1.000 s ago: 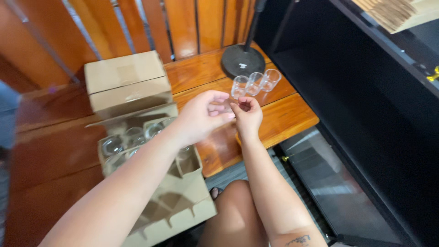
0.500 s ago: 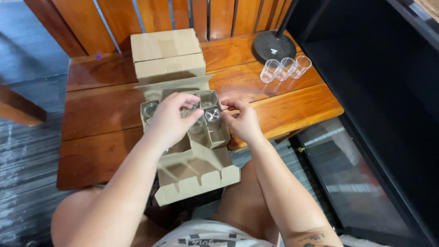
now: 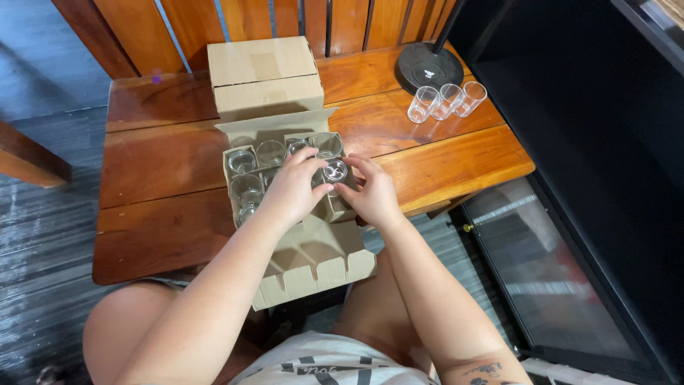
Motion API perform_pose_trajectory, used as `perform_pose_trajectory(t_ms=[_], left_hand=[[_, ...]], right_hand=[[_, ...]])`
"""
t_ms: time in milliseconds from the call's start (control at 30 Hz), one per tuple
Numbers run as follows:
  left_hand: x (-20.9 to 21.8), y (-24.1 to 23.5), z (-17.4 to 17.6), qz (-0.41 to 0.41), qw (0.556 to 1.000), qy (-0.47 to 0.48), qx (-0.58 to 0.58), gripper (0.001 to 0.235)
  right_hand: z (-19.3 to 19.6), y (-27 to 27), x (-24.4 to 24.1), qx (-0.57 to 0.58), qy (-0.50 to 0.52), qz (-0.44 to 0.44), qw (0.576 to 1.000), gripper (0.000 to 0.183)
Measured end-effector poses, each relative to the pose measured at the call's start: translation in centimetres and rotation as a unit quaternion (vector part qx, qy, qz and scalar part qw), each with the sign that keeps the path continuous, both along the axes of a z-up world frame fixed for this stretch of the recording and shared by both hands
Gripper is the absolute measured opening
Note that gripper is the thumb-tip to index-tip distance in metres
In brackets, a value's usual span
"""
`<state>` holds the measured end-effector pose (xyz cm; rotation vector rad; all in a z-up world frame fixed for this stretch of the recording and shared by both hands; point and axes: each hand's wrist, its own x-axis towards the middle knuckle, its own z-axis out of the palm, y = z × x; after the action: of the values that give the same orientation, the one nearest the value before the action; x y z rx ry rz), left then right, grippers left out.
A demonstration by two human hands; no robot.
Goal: The person opens a cardboard box containing small clear glasses and removes them one by one, placing them on a wooden bench. The glasses are arranged in rows as they are taken out of the box.
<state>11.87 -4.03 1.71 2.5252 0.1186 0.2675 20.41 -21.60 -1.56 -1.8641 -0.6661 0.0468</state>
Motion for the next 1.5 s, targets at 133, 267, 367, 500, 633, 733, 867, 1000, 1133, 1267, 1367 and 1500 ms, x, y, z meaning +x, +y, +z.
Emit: perform_pose_trajectory(t_ms=[133, 267, 367, 500, 633, 733, 867, 1000, 1133, 1267, 1367, 1500], left_hand=[[-0.4, -0.5, -0.3, 0.006, 1.0, -0.024, -0.016, 0.047], [-0.3, -0.7, -1.1, 0.015, 0.998, -0.053, -0.003, 0.051], [-0.2, -0.7, -1.5, 0.019, 0.997, -0.07, 0.015, 0.05], [-0.3, -0.8, -1.5, 0.018, 0.996, -0.081, 0.035, 0.05], [-0.6, -0.9, -1.1, 0.015, 0.996, -0.081, 0.044, 0.05], [-0.5, -0.9, -1.4, 0.017, 0.994, -0.09, 0.056, 0.05], [-0.4, -1.0, -1.7, 0.018, 0.992, -0.106, 0.072, 0.051], [-0.2, -1.2, -2.4, 0.022, 0.988, -0.121, 0.093, 0.05], [-0.2, -1.1, -2.5, 0.021, 0.988, -0.123, 0.092, 0.05], [-0.2, -1.1, -2.6, 0.023, 0.986, -0.133, 0.1, 0.049], [-0.2, -1.1, -2.6, 0.025, 0.985, -0.135, 0.103, 0.049], [-0.2, -1.2, -2.5, 0.028, 0.986, -0.134, 0.101, 0.047]], right_hand=[[0.1, 0.0, -0.6, 0.0, -0.017, -0.004, 1.0, 0.056], [-0.3, 0.2, -0.5, -0.004, -0.03, -0.009, 0.999, 0.057], [-1.0, 0.3, -0.3, 0.001, -0.036, -0.017, 0.999, 0.058], [-1.5, 0.2, -0.2, 0.004, -0.036, -0.029, 0.999, 0.058], [-2.1, 0.4, 0.0, 0.009, -0.036, -0.029, 0.999, 0.058], [-2.3, 0.3, -0.1, 0.029, -0.031, -0.026, 0.999, 0.057], [-2.3, 0.3, -0.2, 0.033, -0.036, -0.024, 0.999, 0.057], [-2.4, 0.3, -0.2, 0.036, -0.043, -0.023, 0.998, 0.057], [-2.6, 0.3, -0.1, 0.044, -0.027, -0.023, 0.998, 0.058], [-2.6, 0.4, -0.2, 0.036, -0.028, -0.024, 0.999, 0.058], [-2.4, 0.4, -0.2, 0.034, -0.033, -0.024, 0.999, 0.058], [-2.3, 0.3, -0.2, 0.036, -0.024, -0.024, 0.999, 0.058]])
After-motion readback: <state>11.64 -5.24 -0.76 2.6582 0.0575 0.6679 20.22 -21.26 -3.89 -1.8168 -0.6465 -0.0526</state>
